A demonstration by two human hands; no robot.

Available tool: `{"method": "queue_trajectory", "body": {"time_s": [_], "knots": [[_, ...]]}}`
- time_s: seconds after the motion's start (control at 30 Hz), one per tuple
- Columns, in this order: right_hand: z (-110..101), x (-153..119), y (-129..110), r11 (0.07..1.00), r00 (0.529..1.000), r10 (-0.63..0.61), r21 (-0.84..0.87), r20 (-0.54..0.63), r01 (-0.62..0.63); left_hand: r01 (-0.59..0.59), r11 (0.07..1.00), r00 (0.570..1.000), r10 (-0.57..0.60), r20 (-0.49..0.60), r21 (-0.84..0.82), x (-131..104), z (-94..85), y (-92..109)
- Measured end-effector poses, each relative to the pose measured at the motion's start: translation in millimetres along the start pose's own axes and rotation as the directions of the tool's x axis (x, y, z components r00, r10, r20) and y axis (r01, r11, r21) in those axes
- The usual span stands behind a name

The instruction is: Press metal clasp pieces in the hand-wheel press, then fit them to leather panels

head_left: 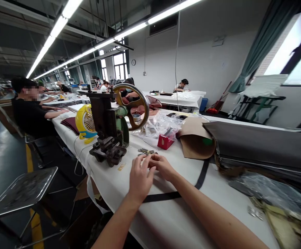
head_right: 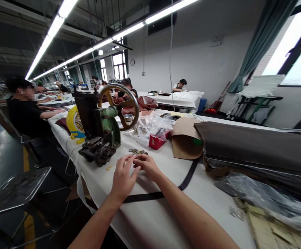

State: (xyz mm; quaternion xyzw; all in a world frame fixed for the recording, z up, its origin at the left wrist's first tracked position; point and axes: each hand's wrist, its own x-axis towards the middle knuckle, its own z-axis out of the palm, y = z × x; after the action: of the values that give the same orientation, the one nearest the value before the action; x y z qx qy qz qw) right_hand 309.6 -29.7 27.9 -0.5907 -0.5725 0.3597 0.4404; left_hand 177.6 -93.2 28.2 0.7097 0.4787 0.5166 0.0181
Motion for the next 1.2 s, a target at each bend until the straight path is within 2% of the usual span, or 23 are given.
{"method": "queue_trajectory", "body": {"time_s": [0.03,0.1,0.17,0.27,0.33,0.4,0.5,0.6,0.67,0.8,1.0,1.2], "knots": [[3,-1,0,0.992,0.984,-0.008,0.127,0.175,-0.014,0.039,0.999,0.999,-0.039,0.026,0.024,-5,-7.9,-18],[11,-3,1,0.936,0.892,-0.057,0.334,0.449,-0.109,0.073,0.997,0.993,-0.072,0.098,-0.004,-11,-19.0,-43],[20,-7,2,0.878,0.814,-0.090,0.432,0.574,-0.207,0.055,0.997,0.991,-0.047,0.123,-0.059,-15,-24.1,-56],[28,-12,6,0.905,0.815,-0.081,0.385,0.574,-0.182,-0.026,0.998,0.997,0.030,0.075,-0.058,-22,-28.6,-64],[31,-13,10,0.950,0.828,-0.087,0.297,0.554,-0.099,-0.037,0.999,0.999,0.037,-0.020,-0.015,-26,-37.2,-75],[32,-12,13,0.980,0.824,-0.107,0.199,0.556,-0.007,-0.007,0.998,0.984,0.018,-0.175,0.062,-26,-52.2,-95],[33,-11,16,0.991,0.797,-0.133,0.108,0.590,0.085,0.017,0.976,0.928,0.065,-0.366,0.218,-13,-79.0,-137],[33,-10,15,0.990,0.790,-0.136,0.060,0.598,0.125,-0.013,0.936,0.903,0.163,-0.398,0.352,8,-97.3,-173],[33,-9,14,0.988,0.786,-0.146,0.046,0.601,0.148,-0.024,0.918,0.899,0.193,-0.394,0.395,21,-101.5,-187],[32,-8,15,0.983,0.774,-0.163,0.037,0.611,0.178,-0.032,0.928,0.887,0.197,-0.418,0.371,29,-99.3,-198],[32,-8,14,0.982,0.779,-0.157,0.011,0.607,0.188,0.006,0.911,0.895,0.179,-0.409,0.412,20,-99.6,-205],[31,-9,12,0.981,0.786,-0.167,0.023,0.595,0.191,0.131,0.930,0.892,0.041,-0.450,0.344,27,-93.9,-207]]}}
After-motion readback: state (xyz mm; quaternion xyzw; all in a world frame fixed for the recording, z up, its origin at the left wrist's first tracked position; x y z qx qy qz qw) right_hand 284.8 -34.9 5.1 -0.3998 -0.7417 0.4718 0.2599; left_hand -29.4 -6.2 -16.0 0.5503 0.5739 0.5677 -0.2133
